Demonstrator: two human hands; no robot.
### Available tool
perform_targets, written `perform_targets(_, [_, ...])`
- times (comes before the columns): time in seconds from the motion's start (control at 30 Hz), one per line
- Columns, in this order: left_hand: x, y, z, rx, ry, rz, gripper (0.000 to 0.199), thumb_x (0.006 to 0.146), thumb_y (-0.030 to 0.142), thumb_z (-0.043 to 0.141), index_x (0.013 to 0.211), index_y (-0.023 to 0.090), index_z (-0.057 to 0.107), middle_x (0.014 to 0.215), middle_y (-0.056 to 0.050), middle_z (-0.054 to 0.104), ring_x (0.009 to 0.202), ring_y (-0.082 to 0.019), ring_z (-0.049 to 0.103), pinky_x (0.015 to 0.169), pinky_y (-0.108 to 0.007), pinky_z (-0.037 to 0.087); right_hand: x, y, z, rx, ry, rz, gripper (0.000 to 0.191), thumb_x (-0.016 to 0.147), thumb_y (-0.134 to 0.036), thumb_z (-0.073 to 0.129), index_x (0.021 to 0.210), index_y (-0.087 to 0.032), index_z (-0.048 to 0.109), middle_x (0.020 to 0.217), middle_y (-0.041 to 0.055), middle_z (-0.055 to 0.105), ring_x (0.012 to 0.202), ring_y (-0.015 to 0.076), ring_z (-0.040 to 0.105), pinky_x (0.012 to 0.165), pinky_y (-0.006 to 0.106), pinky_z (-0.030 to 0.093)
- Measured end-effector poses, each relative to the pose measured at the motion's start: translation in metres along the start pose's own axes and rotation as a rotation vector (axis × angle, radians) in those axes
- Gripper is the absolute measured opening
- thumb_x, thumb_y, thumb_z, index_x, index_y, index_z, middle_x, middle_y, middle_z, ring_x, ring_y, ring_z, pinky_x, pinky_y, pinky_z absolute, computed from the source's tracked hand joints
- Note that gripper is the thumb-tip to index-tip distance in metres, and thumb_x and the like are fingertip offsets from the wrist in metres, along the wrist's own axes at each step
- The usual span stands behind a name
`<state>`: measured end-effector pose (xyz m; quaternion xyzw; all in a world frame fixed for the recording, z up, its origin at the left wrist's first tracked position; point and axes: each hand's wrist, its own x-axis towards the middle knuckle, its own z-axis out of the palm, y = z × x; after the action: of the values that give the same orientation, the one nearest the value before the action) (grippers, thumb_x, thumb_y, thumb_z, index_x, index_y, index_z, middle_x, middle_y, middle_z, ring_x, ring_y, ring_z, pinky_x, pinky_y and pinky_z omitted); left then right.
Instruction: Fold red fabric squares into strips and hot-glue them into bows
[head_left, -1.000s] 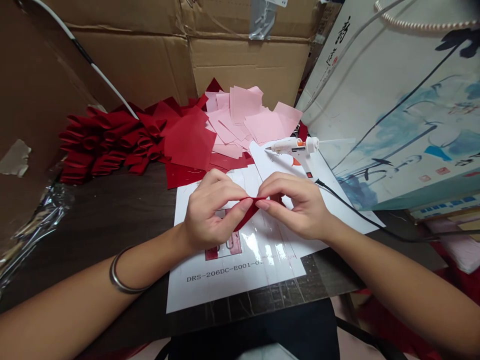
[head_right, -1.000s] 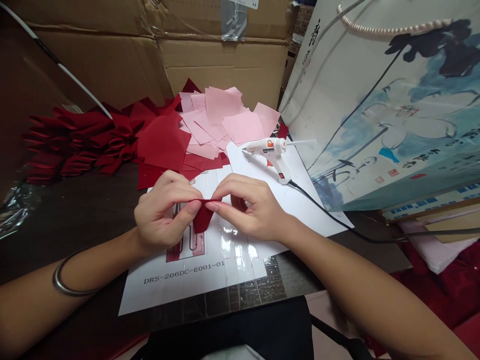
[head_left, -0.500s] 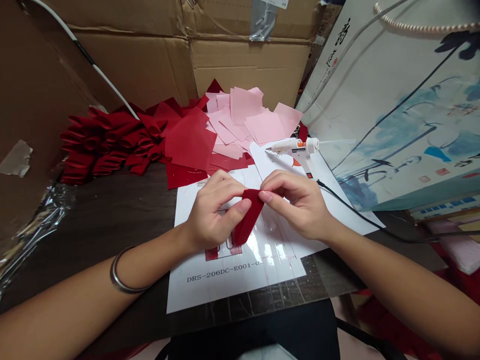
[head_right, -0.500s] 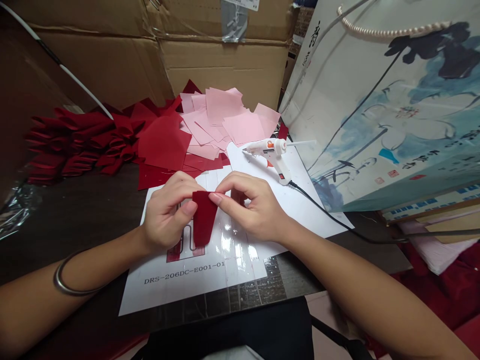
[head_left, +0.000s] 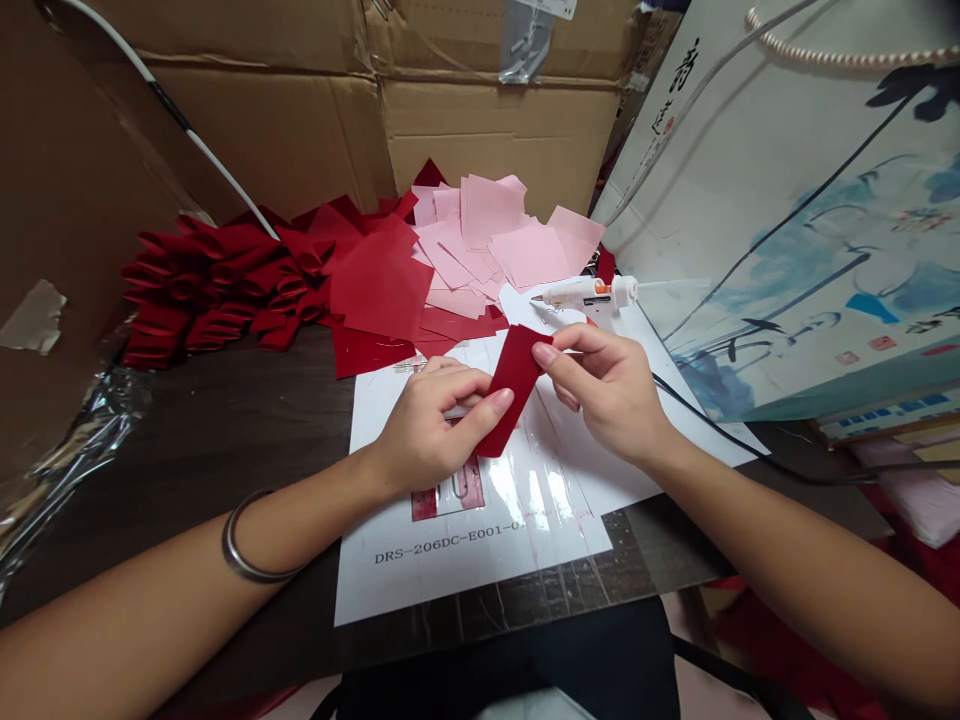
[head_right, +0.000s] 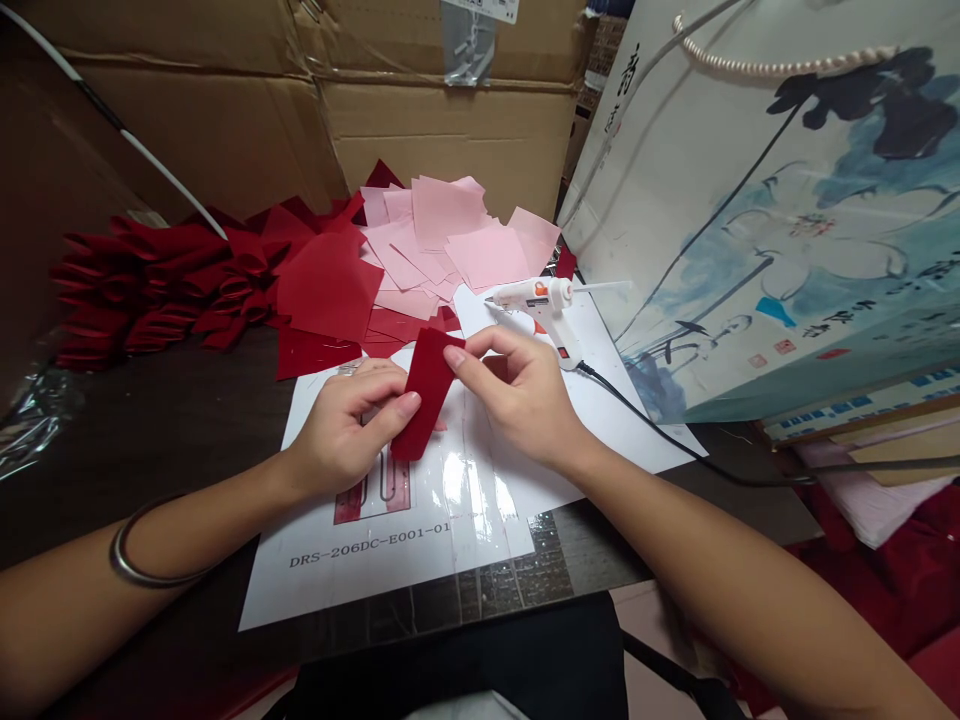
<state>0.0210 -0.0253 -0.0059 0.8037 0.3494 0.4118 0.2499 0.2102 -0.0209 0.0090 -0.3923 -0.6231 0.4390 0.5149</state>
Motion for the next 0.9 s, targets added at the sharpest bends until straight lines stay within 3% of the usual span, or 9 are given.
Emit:
perform_targets(0.13, [0.0000,0.0004,-0.0006,-0.071,-0.018,-0.090,0.031,0.093,0.030,0.051,0.066,0.018,0.061,0.061,-0.002,0.060,0.061,-0.015,0.054,0.060,-0.031,0.045,0.0016,-0.0009,-0.0016,0.025,0.008,0.020,0.020,0.086,-0.032,0.067,0.072,-0.019,0.062,0.055,-0.0063,0.048,0.047,0.0072,0.041,0.049,0.024,0.038])
perform_targets(0.33, [0.0011,0.0005,-0.0007,-0.169,-0.080,-0.092,0.031,0.095,0.029,0.050,0.070,0.018,0.064,0.066,-0.003,0.065,0.064,-0.015,0.059,0.061,-0.030,0.047,-0.0015,-0.0027,0.0011,0.017,-0.239,-0.021,0.032,0.091,-0.029,0.061,0.061,-0.018,0.060,0.057,-0.0054,0.048,0.051,0.0068,0.041,0.056,0.025,0.040])
perform_targets(0.6, [0.0022,0.0016,0.0007,-0.186,-0.103,-0.110,0.030,0.095,0.028,0.050,0.073,0.017,0.067,0.065,-0.002,0.064,0.061,-0.013,0.057,0.059,-0.027,0.047,-0.0013,0.0015,0.0009,-0.152,-0.112,-0.030,0.044,0.088,-0.033,0.065,0.050,-0.017,0.052,0.055,-0.0045,0.043,0.051,0.0077,0.038,0.050,0.027,0.032])
perform_targets(0.8, [0.0033,0.0023,0.0008,-0.133,-0.079,-0.093,0.033,0.094,0.029,0.050,0.070,0.016,0.068,0.057,-0.001,0.058,0.057,-0.013,0.053,0.055,-0.026,0.044,-0.0025,0.0005,0.0003,-0.161,-0.222,-0.019,0.034,0.090,-0.034,0.062,0.061,-0.017,0.066,0.068,-0.0002,0.057,0.063,0.0102,0.052,0.057,0.027,0.041])
perform_targets(0.9, [0.0028,0.0023,0.0011,-0.168,-0.092,-0.126,0.030,0.094,0.027,0.052,0.071,0.016,0.068,0.060,-0.002,0.063,0.057,-0.012,0.055,0.055,-0.025,0.045,-0.0029,0.0002,0.0006,-0.171,-0.150,-0.024,0.039,0.089,-0.034,0.063,0.054,-0.016,0.061,0.059,-0.0024,0.049,0.056,0.0083,0.045,0.051,0.026,0.036])
